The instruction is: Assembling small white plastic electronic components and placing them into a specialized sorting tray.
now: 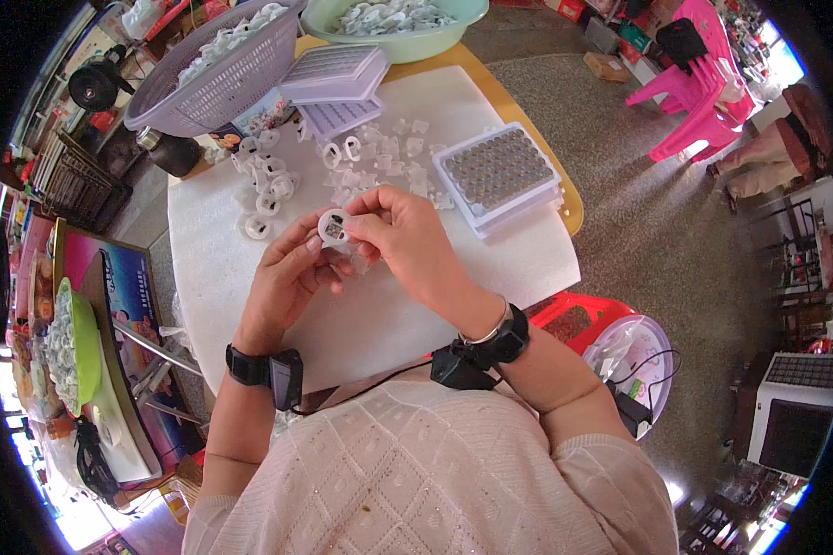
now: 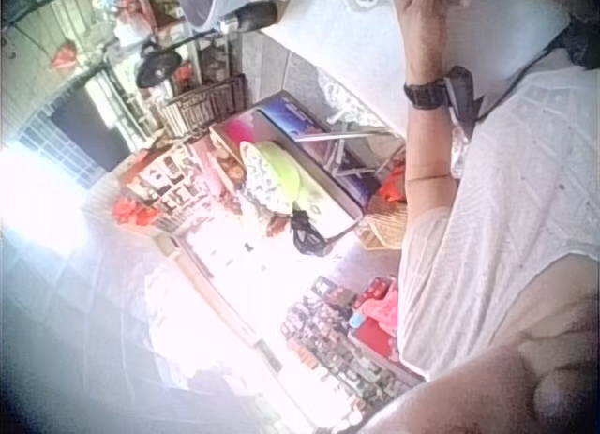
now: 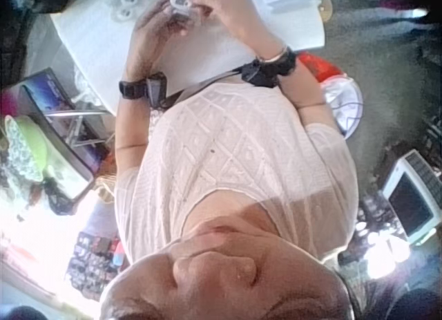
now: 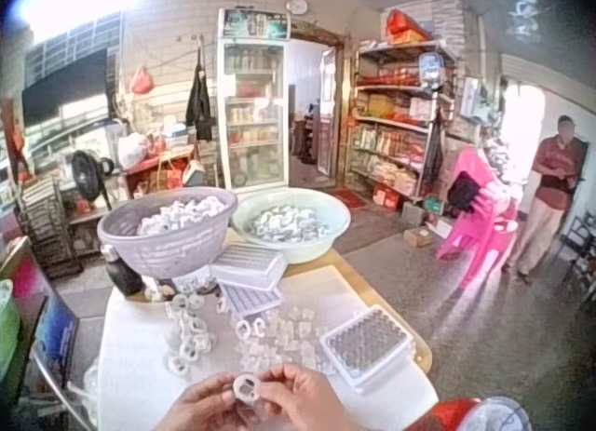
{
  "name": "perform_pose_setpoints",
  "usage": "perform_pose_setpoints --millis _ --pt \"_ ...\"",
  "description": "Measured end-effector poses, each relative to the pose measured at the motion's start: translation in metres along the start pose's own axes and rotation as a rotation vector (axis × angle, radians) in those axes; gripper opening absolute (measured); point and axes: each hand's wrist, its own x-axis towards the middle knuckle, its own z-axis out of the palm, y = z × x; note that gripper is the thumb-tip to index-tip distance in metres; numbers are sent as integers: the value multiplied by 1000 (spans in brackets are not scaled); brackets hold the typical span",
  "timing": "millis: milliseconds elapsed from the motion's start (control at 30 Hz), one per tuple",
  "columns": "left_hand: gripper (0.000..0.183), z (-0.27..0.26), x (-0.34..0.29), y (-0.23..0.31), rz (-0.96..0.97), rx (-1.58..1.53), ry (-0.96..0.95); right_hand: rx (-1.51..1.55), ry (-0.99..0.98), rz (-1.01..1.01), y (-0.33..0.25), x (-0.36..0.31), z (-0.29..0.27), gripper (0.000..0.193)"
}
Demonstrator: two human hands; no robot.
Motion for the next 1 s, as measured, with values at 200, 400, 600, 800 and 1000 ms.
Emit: perform_pose_setpoints --millis 200,400,600,800,1000 --pt "31 -16 1 -3 121 -103 31 -406 107 -308 -6 -2 -3 16" --pt "29 -19 3 -3 158 -163 89 -1151 -32 -528 5 -14 -28 17" --pt "26 -20 3 -5 125 -126 77 -1192 -6 -575 9 -18 -23 15" --pt "27 -16 1 -2 94 -123 80 -1187 98 -541 9 -21 -25 12" --pt "29 -15 0 -3 74 -87 84 -1176 -59 -637 11 -32 -28 12"
